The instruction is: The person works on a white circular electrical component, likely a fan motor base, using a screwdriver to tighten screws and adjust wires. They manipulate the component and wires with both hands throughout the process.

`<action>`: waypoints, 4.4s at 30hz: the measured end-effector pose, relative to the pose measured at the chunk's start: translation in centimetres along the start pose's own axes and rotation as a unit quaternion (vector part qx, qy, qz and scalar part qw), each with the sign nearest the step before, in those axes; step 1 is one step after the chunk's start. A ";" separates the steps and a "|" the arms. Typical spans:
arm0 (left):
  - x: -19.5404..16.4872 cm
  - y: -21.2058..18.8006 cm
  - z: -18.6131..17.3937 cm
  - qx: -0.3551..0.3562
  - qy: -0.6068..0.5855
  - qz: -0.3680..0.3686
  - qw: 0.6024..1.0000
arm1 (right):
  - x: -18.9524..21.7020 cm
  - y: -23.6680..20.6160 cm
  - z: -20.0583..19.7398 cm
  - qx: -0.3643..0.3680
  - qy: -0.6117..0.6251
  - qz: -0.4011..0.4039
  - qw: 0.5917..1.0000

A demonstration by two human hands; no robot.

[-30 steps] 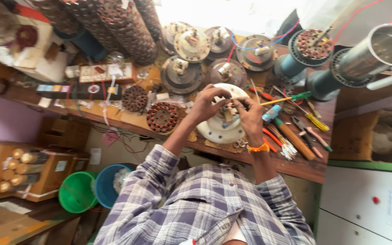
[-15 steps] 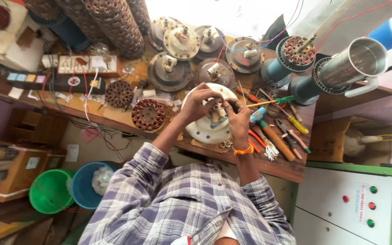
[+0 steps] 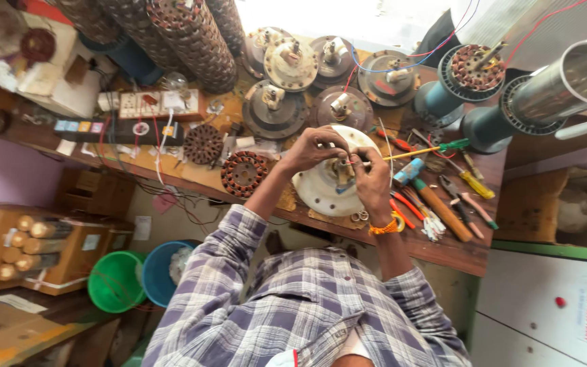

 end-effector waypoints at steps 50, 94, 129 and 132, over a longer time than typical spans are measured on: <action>0.1 0.0 1.2 -0.054 0.146 0.077 0.985 | -0.6 -0.7 -0.2 -0.030 0.102 0.084 0.991; -1.6 1.6 -3.4 -0.042 -0.051 -0.083 0.994 | -0.4 -3.9 0.3 -0.083 0.198 0.150 0.965; -3.7 -7.4 5.6 -0.178 0.081 -0.130 0.972 | -1.7 -4.0 -0.2 -0.044 0.008 -0.004 0.999; -2.4 -8.6 6.2 -0.191 0.049 -0.134 0.971 | -2.2 -4.4 -0.5 -0.067 -0.023 -0.010 0.997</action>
Point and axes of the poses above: each hand's wrist, its own y-axis towards the middle knuckle, its own z-axis out of the palm, x = y × z, the point moved 2 cm from there along y, towards the middle knuckle, and after that the axes turned 1 degree about z, right-handed, at the moved point
